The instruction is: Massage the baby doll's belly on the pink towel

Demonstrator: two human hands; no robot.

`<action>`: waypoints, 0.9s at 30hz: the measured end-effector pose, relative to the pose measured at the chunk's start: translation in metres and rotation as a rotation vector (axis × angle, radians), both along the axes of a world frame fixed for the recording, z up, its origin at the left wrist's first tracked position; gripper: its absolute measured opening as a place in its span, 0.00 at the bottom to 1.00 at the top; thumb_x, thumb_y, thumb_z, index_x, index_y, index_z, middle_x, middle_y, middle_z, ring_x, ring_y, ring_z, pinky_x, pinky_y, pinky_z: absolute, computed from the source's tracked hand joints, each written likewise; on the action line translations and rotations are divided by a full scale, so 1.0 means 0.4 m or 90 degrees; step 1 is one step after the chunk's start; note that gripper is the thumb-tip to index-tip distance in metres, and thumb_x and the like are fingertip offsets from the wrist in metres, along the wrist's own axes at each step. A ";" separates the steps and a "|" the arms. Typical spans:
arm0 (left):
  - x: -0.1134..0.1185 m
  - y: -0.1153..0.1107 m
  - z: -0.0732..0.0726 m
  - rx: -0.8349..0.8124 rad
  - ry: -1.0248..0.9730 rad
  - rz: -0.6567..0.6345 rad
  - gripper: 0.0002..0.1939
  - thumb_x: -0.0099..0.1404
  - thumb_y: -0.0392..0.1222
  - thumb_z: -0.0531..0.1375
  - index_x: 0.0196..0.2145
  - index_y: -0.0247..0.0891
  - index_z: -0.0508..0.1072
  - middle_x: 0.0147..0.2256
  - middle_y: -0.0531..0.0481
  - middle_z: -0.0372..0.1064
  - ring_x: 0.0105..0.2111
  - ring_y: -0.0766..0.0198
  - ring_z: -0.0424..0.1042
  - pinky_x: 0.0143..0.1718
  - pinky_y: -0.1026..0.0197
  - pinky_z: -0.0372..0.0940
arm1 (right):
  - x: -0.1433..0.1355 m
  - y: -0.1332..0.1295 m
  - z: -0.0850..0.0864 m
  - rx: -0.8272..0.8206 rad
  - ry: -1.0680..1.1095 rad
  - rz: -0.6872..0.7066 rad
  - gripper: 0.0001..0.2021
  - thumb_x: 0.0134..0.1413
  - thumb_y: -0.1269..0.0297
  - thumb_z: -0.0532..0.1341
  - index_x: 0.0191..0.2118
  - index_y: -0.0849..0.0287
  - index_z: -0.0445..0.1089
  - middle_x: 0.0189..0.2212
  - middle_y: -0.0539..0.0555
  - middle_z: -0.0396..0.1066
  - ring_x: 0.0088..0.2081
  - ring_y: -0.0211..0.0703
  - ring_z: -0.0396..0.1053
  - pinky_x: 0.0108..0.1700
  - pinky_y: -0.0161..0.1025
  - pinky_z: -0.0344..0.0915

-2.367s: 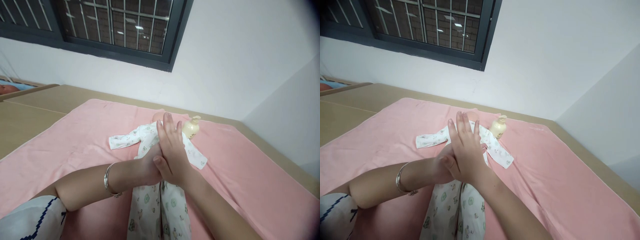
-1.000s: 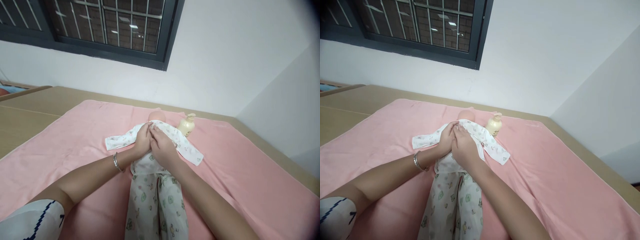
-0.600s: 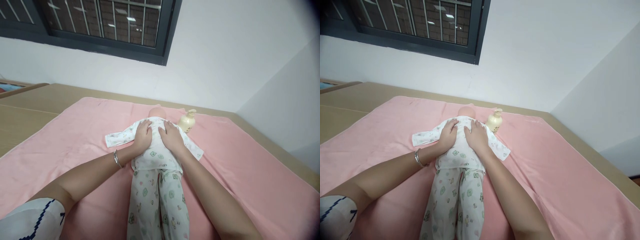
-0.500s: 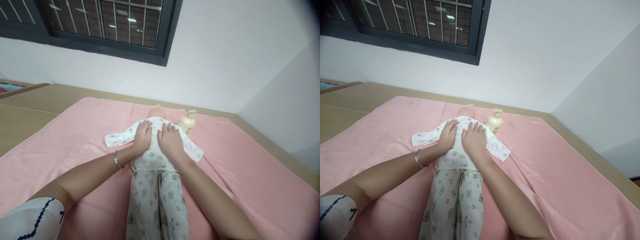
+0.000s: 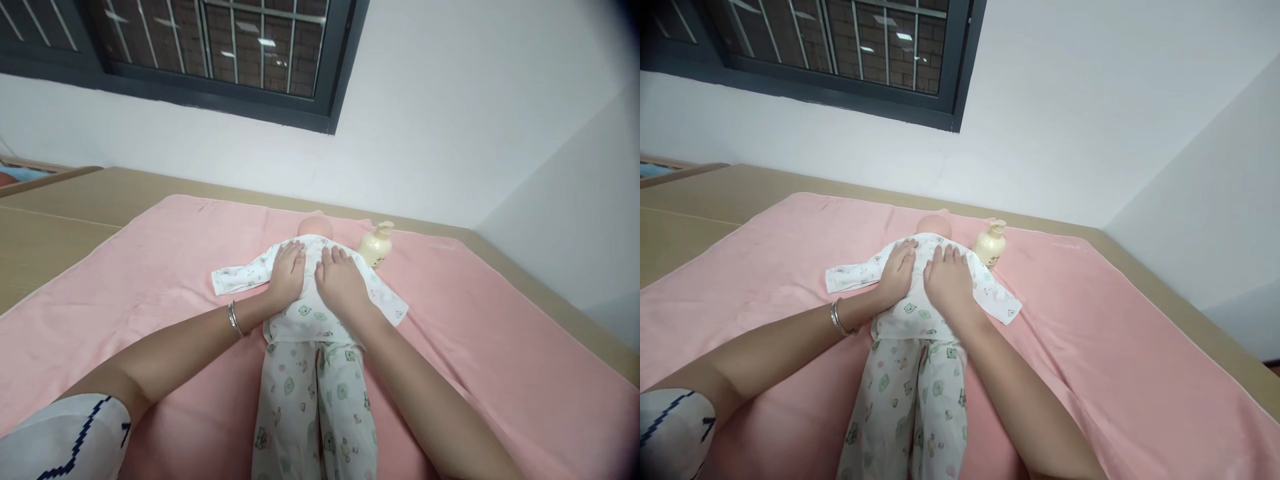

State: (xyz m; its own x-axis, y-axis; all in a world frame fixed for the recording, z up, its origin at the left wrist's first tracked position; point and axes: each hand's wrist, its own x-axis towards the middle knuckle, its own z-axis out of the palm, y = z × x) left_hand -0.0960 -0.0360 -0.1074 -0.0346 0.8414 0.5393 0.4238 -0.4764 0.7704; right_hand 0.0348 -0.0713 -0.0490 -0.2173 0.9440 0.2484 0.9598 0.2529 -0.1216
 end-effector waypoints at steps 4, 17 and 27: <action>-0.001 0.006 -0.004 -0.012 0.012 -0.008 0.26 0.75 0.47 0.40 0.55 0.35 0.72 0.60 0.40 0.66 0.64 0.55 0.60 0.68 0.44 0.47 | -0.029 -0.036 0.003 0.015 -0.043 0.156 0.26 0.65 0.67 0.49 0.67 0.67 0.57 0.68 0.65 0.53 0.69 0.62 0.47 0.68 0.60 0.44; -0.003 0.008 0.000 0.001 0.074 -0.005 0.26 0.74 0.47 0.41 0.56 0.33 0.71 0.60 0.38 0.66 0.64 0.52 0.59 0.68 0.43 0.47 | 0.011 0.002 0.016 -0.021 0.011 0.025 0.27 0.68 0.62 0.45 0.66 0.73 0.57 0.66 0.70 0.56 0.67 0.61 0.53 0.67 0.54 0.51; 0.014 -0.032 0.040 -0.088 0.297 0.054 0.27 0.72 0.48 0.46 0.63 0.33 0.62 0.66 0.36 0.56 0.68 0.48 0.52 0.67 0.43 0.50 | 0.064 0.077 -0.022 -0.055 0.147 0.007 0.31 0.68 0.53 0.47 0.67 0.72 0.55 0.67 0.68 0.53 0.69 0.55 0.49 0.69 0.51 0.46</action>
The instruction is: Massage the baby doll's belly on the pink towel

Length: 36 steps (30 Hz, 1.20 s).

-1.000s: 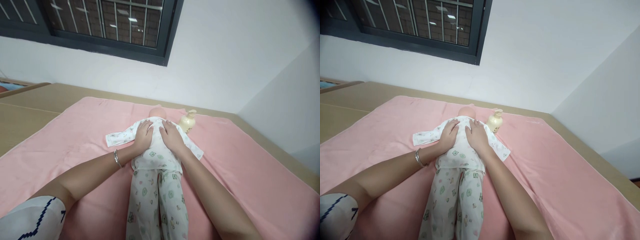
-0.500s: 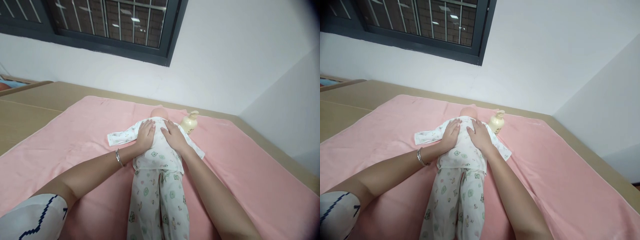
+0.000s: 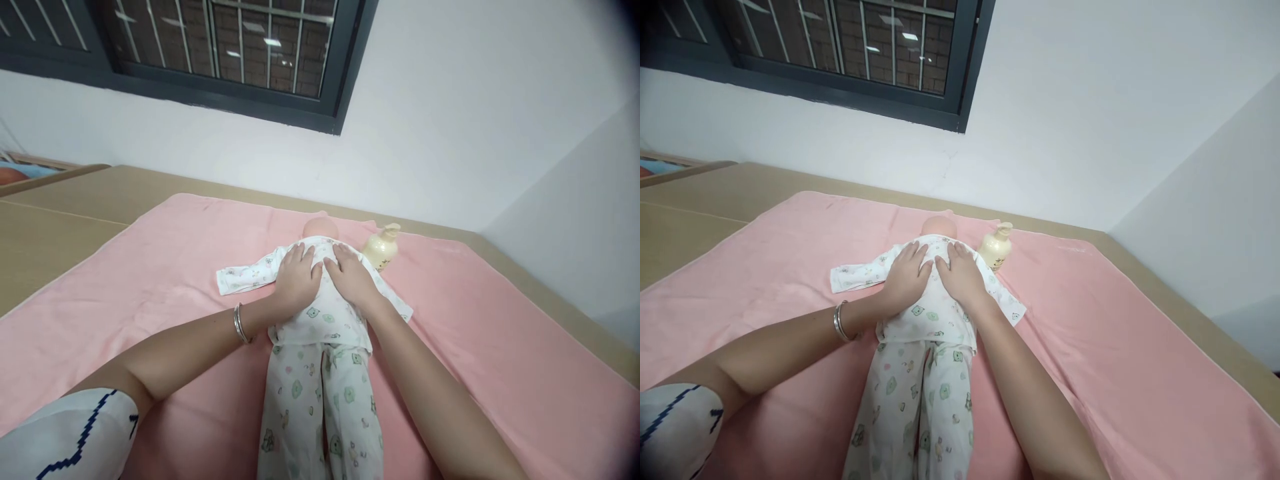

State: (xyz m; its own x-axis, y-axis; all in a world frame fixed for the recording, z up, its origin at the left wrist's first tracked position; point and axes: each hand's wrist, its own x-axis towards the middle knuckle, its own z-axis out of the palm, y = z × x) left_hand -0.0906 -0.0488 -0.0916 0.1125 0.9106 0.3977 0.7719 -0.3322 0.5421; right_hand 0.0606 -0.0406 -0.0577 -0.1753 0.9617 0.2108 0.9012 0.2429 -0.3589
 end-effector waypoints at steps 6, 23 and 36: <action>-0.021 0.049 0.031 -0.077 0.049 -0.033 0.28 0.72 0.49 0.46 0.63 0.31 0.61 0.65 0.36 0.57 0.66 0.47 0.54 0.67 0.45 0.49 | -0.058 -0.075 0.042 -0.002 -0.095 -0.011 0.25 0.67 0.66 0.45 0.64 0.71 0.60 0.63 0.70 0.60 0.65 0.60 0.57 0.64 0.52 0.55; -0.028 0.064 0.047 -0.123 0.100 -0.067 0.31 0.72 0.44 0.42 0.66 0.22 0.54 0.68 0.33 0.48 0.69 0.50 0.48 0.69 0.49 0.45 | -0.062 -0.068 0.014 0.016 -0.051 0.050 0.27 0.66 0.65 0.46 0.67 0.72 0.55 0.69 0.68 0.49 0.70 0.61 0.44 0.70 0.58 0.42; -0.003 -0.017 0.047 -0.063 0.120 -0.096 0.29 0.71 0.41 0.43 0.66 0.26 0.57 0.68 0.36 0.49 0.70 0.49 0.46 0.69 0.46 0.45 | -0.026 -0.022 0.005 0.010 -0.014 0.015 0.26 0.68 0.63 0.45 0.66 0.68 0.56 0.68 0.68 0.50 0.70 0.57 0.47 0.69 0.58 0.44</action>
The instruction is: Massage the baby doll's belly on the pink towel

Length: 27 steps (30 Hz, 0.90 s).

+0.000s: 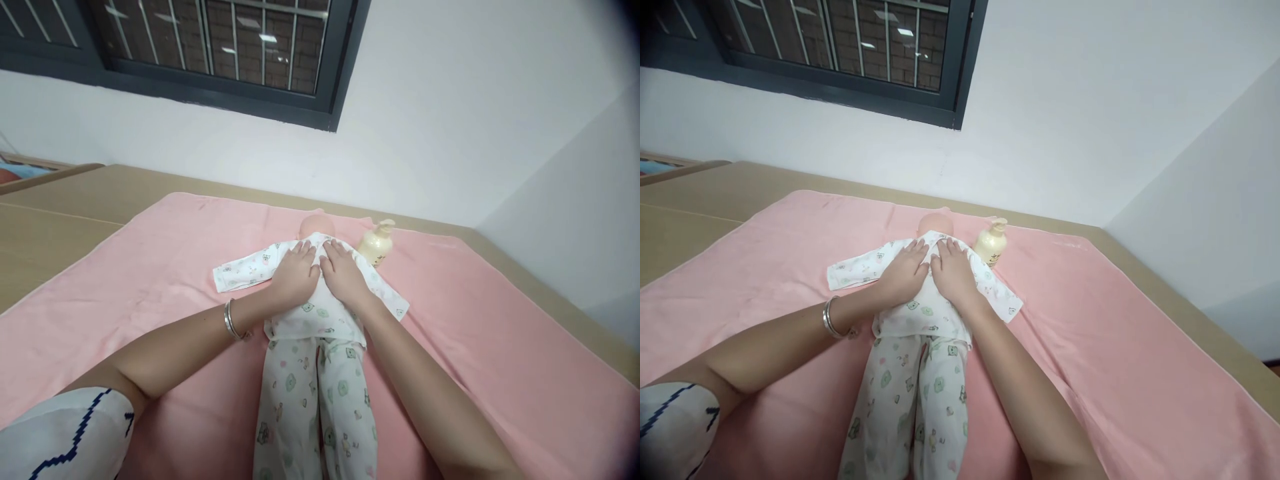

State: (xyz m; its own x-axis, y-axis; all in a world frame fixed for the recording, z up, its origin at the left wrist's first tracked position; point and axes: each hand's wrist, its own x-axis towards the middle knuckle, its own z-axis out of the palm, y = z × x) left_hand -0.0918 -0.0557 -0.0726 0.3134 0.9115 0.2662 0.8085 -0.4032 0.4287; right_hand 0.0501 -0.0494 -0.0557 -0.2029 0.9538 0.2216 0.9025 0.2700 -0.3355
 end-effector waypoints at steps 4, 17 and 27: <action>-0.018 0.060 0.001 -0.030 -0.020 0.030 0.28 0.71 0.42 0.43 0.63 0.26 0.60 0.67 0.35 0.53 0.68 0.50 0.51 0.68 0.46 0.47 | -0.048 -0.061 0.016 0.012 -0.081 -0.027 0.26 0.67 0.65 0.45 0.66 0.72 0.57 0.67 0.71 0.53 0.69 0.61 0.49 0.68 0.54 0.50; -0.011 0.064 -0.030 0.047 -0.044 0.055 0.27 0.71 0.44 0.45 0.62 0.31 0.62 0.64 0.38 0.61 0.65 0.52 0.56 0.67 0.47 0.49 | 0.005 0.010 -0.026 0.021 0.076 0.005 0.26 0.64 0.62 0.49 0.66 0.63 0.60 0.69 0.62 0.51 0.70 0.53 0.46 0.70 0.54 0.41; -0.002 0.008 -0.012 0.084 0.034 0.083 0.27 0.72 0.43 0.44 0.62 0.26 0.62 0.62 0.33 0.62 0.64 0.45 0.58 0.64 0.44 0.54 | 0.017 0.013 -0.036 0.082 0.181 -0.001 0.23 0.62 0.62 0.51 0.59 0.61 0.68 0.62 0.59 0.65 0.66 0.48 0.57 0.69 0.50 0.49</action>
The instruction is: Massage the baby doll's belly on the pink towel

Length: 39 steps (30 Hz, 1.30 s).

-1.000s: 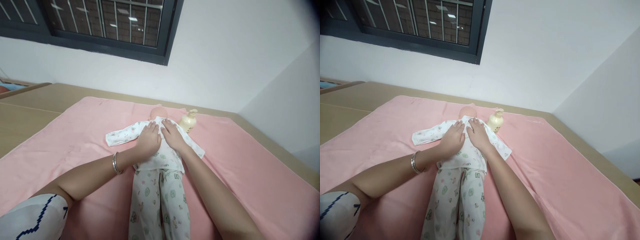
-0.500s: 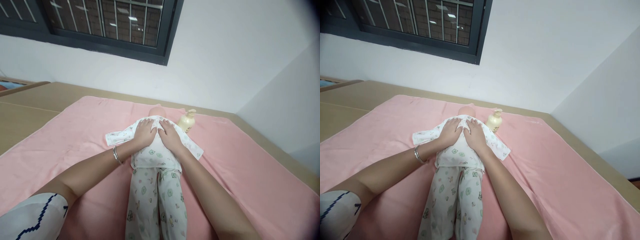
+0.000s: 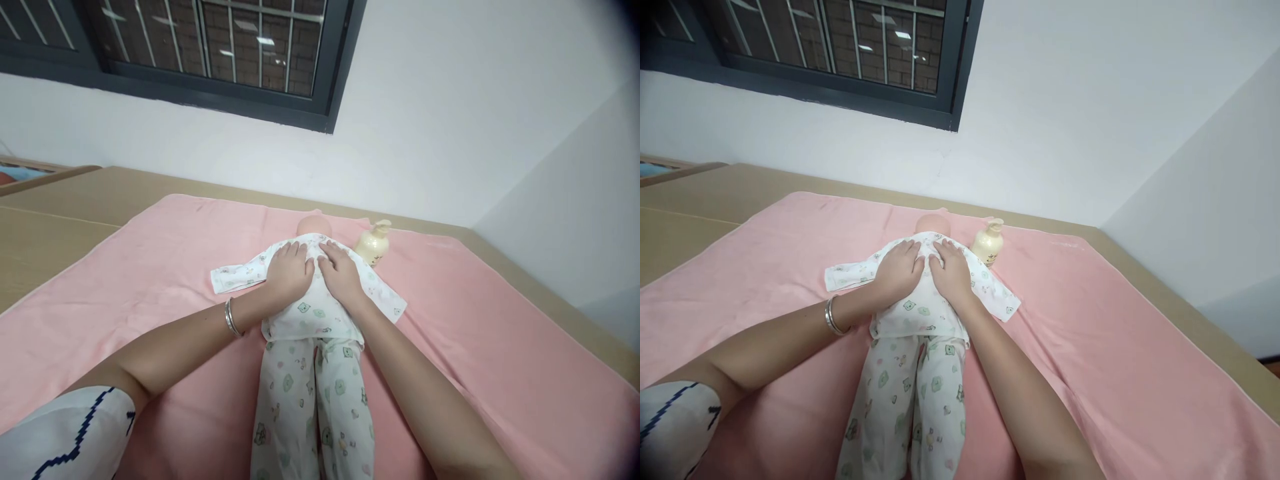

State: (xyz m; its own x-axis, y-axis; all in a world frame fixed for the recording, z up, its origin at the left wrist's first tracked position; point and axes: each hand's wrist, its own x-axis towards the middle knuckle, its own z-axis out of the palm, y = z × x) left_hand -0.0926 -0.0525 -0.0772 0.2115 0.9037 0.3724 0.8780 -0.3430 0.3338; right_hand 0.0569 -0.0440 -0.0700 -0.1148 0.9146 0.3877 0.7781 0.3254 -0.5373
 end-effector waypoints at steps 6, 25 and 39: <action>0.010 -0.027 0.000 0.017 0.024 -0.024 0.27 0.72 0.43 0.44 0.62 0.26 0.61 0.63 0.31 0.59 0.65 0.44 0.55 0.64 0.44 0.53 | 0.003 0.002 0.011 -0.002 -0.033 -0.027 0.24 0.62 0.67 0.47 0.59 0.64 0.69 0.62 0.60 0.65 0.66 0.49 0.58 0.68 0.50 0.50; -0.017 0.001 0.047 -0.036 0.051 -0.043 0.19 0.69 0.39 0.45 0.45 0.31 0.73 0.47 0.35 0.72 0.52 0.49 0.69 0.55 0.50 0.63 | -0.026 -0.023 0.036 -0.032 -0.151 -0.025 0.23 0.65 0.65 0.46 0.59 0.66 0.67 0.60 0.63 0.66 0.63 0.51 0.61 0.65 0.46 0.52; -0.006 -0.024 0.073 -0.027 0.153 0.000 0.20 0.68 0.40 0.48 0.34 0.29 0.79 0.39 0.32 0.75 0.44 0.45 0.73 0.48 0.46 0.64 | -0.007 -0.037 0.073 -0.054 -0.192 -0.028 0.19 0.68 0.62 0.44 0.40 0.55 0.73 0.45 0.55 0.77 0.45 0.48 0.72 0.42 0.39 0.61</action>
State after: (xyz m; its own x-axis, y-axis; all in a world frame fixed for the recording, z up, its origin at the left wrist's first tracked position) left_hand -0.0949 -0.0620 -0.0481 0.2895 0.9176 0.2725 0.9340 -0.3331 0.1295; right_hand 0.0543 -0.0587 -0.0408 -0.1720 0.9491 0.2640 0.9189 0.2512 -0.3043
